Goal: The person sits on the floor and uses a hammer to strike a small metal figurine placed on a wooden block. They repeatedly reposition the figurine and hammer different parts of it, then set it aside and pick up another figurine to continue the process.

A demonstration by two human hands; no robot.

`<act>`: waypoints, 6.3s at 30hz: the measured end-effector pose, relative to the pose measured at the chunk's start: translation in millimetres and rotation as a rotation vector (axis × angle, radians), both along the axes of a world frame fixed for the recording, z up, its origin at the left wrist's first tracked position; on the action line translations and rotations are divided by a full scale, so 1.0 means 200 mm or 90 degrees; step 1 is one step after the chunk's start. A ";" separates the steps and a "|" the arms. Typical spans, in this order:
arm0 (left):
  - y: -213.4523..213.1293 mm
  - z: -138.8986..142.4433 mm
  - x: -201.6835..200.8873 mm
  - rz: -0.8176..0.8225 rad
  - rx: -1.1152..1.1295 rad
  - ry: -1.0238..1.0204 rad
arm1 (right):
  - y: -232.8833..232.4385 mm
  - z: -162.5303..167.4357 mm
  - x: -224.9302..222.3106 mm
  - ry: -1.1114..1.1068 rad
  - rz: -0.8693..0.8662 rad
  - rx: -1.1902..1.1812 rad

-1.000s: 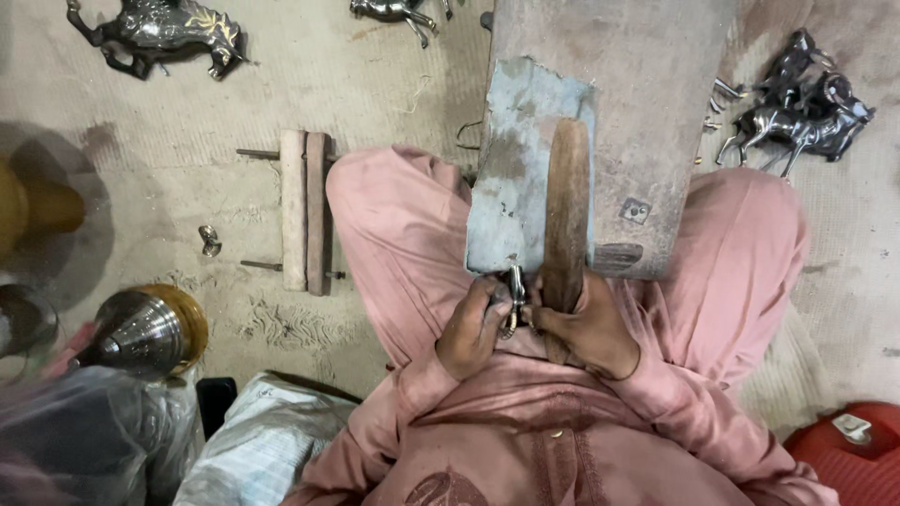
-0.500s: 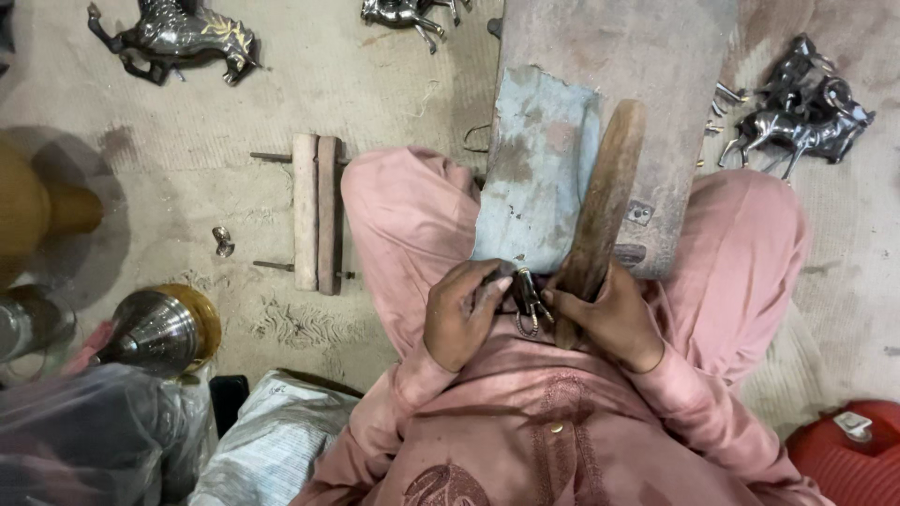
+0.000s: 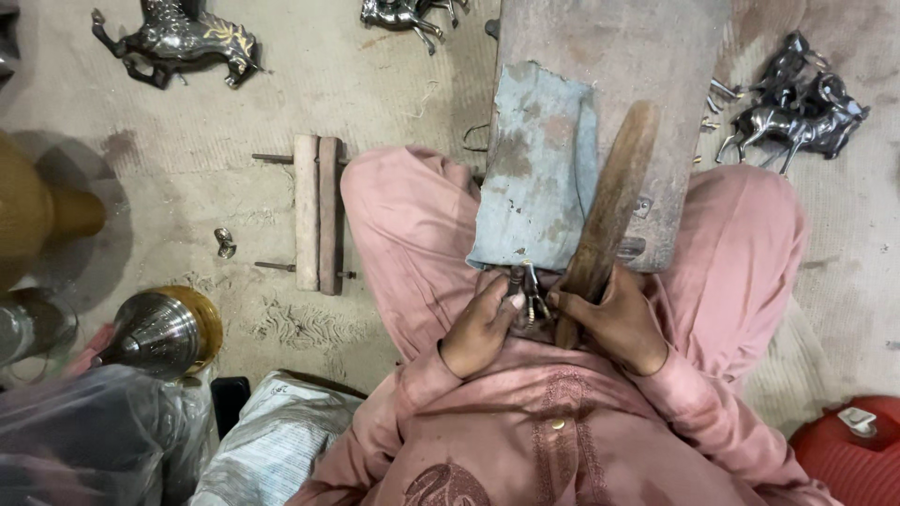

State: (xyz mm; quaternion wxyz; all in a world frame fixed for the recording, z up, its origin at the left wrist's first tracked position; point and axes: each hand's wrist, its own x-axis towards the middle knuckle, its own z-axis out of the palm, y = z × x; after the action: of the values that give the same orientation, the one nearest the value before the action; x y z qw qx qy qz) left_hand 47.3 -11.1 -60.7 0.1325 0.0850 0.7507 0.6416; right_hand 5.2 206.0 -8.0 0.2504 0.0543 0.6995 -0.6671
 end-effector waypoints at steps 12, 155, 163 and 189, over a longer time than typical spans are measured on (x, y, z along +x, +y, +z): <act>-0.02 0.03 0.02 -0.064 -0.003 0.010 | 0.06 0.03 0.01 0.079 0.047 -0.006; -0.04 0.19 -0.53 -0.095 -0.071 0.180 | 0.37 0.42 -0.23 0.513 0.056 0.572; -0.03 0.21 -0.55 -0.096 -0.087 0.148 | 0.37 0.41 -0.24 0.520 0.084 0.659; -0.02 0.17 -0.54 -0.114 -0.064 0.131 | 0.35 0.40 -0.21 0.473 -0.057 0.551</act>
State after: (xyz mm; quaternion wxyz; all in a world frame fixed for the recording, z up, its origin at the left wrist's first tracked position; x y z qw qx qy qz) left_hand -60.2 -16.0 -26.6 0.1157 0.2100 0.7807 0.5770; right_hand -36.8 276.4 72.7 -0.0858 -0.0566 0.9471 -0.3040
